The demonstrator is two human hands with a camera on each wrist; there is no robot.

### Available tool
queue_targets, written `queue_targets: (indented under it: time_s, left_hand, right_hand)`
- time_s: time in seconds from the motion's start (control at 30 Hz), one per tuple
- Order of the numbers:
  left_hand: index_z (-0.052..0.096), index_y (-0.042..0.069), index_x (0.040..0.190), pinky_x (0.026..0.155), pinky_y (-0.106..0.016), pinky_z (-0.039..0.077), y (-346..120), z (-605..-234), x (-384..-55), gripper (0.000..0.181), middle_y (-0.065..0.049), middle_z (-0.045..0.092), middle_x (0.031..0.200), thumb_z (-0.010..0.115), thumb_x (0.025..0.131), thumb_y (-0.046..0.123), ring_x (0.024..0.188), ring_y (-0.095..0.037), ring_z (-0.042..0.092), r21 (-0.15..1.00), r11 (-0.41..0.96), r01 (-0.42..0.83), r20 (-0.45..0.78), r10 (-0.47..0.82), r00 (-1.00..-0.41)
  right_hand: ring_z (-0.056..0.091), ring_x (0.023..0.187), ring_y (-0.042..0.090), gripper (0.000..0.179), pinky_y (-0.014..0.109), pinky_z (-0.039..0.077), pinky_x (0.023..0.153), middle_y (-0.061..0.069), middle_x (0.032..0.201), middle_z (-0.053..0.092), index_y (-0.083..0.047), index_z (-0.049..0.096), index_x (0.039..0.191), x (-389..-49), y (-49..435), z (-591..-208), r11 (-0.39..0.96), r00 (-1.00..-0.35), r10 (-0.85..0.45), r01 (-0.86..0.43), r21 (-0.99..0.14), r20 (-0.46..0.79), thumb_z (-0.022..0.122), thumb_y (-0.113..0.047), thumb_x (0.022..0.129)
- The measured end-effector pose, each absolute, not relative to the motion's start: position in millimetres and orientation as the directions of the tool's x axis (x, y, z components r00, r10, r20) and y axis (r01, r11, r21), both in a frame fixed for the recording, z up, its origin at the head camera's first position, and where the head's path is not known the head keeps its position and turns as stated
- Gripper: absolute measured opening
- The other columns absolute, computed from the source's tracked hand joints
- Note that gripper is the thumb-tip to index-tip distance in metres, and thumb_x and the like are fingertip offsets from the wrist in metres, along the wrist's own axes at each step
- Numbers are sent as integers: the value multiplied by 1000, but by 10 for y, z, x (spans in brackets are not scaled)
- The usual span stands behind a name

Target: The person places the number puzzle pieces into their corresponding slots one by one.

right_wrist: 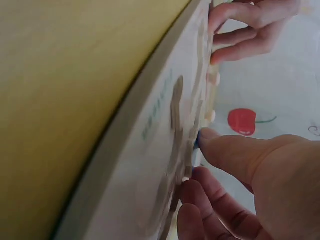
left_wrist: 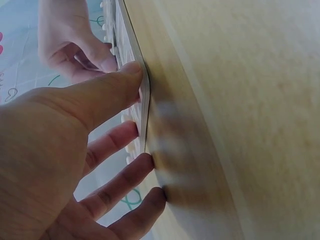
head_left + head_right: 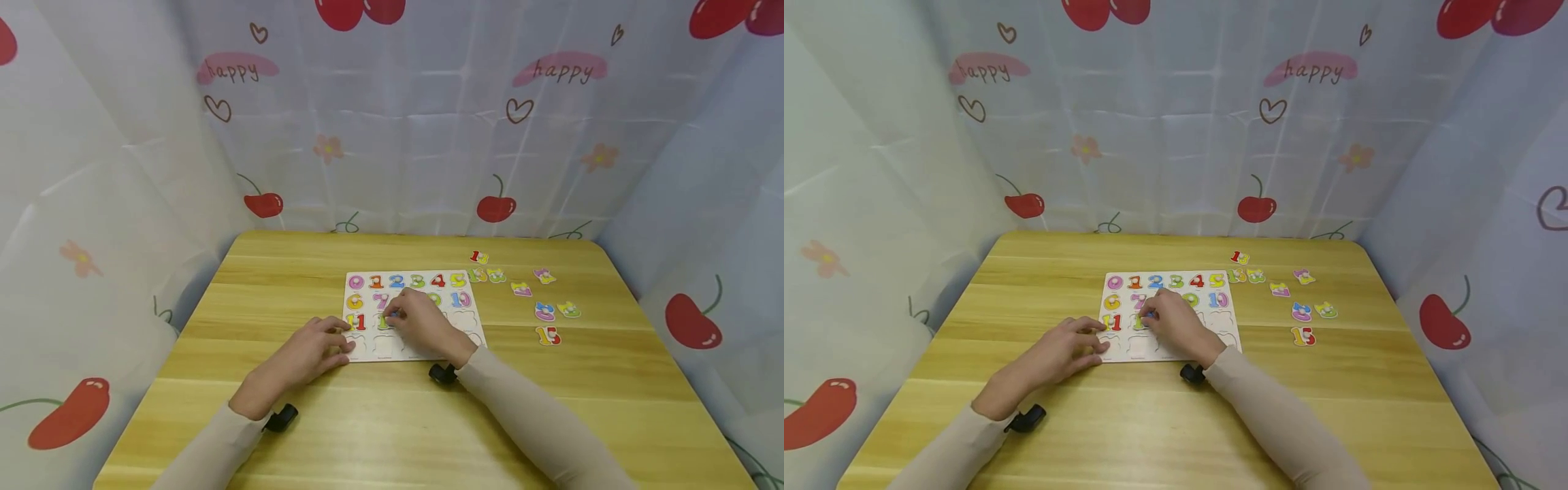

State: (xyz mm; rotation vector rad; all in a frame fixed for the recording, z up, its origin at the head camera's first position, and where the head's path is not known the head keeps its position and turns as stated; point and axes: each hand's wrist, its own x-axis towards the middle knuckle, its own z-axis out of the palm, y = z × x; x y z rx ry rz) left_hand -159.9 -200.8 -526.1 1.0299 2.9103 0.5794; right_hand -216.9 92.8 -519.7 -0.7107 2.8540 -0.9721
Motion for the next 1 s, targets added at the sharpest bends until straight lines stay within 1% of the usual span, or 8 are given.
queue_targets:
  time_s: [0.1, 0.2, 0.43, 0.57, 0.73, 1.0]
  left_hand:
    - [91, 19, 118, 106, -54, 63, -2008, -5255, -1605, 14, -8, 74, 149, 87, 108, 26, 123, -33, 71, 345, 716, 607, 116, 609, -784]
    - [91, 19, 118, 106, -54, 63, -2002, -5243, -1606, 13, -8, 74, 149, 87, 108, 26, 123, -33, 72, 344, 715, 609, 118, 611, -783]
    - [91, 16, 118, 104, -54, 63, -1995, -5202, -1590, 14, -11, 75, 148, 88, 107, 23, 121, -34, 72, 341, 708, 619, 127, 618, -776]
    - [91, 15, 119, 104, -53, 63, -1998, -5193, -1583, 14, -12, 75, 147, 88, 107, 23, 121, -34, 72, 340, 709, 617, 124, 617, -777]
    - [91, 17, 119, 106, -54, 62, -1998, -5197, -1587, 14, -10, 75, 148, 88, 107, 24, 123, -34, 72, 347, 718, 604, 111, 608, -786]
    - [91, 17, 118, 108, -56, 62, -1987, -5199, -1580, 14, -10, 74, 150, 87, 108, 26, 127, -35, 71, 355, 725, 591, 93, 601, -793]
  right_hand:
    - [62, 89, 14, 8, 32, 55, 81, 1, 105, 72, -15, 91, 113, -2167, 866, -5193, 699, -890, -446, -412, -584, 95, 85, -16, 109]
    - [63, 91, 15, 8, 33, 55, 83, 3, 108, 73, -15, 91, 113, -2172, 835, -5177, 697, -887, -452, -415, -585, 92, 84, -16, 110]
    - [62, 92, 13, 9, 33, 55, 84, 5, 111, 74, -14, 92, 114, -2179, 823, -5194, 704, -881, -466, -424, -569, 81, 84, -18, 110]
    - [62, 91, 14, 11, 32, 54, 82, 4, 111, 74, -14, 92, 115, -2181, 811, -5198, 710, -880, -467, -429, -558, 83, 84, -20, 110]
    - [63, 91, 14, 11, 33, 55, 81, 2, 109, 73, -16, 92, 116, -2178, 828, -5194, 721, -886, -457, -416, -553, 71, 84, -21, 111]
    - [66, 97, 15, 13, 38, 58, 89, 1, 112, 73, -17, 92, 118, -2164, 965, -5182, 725, -902, -426, -386, -570, 69, 85, -23, 109]
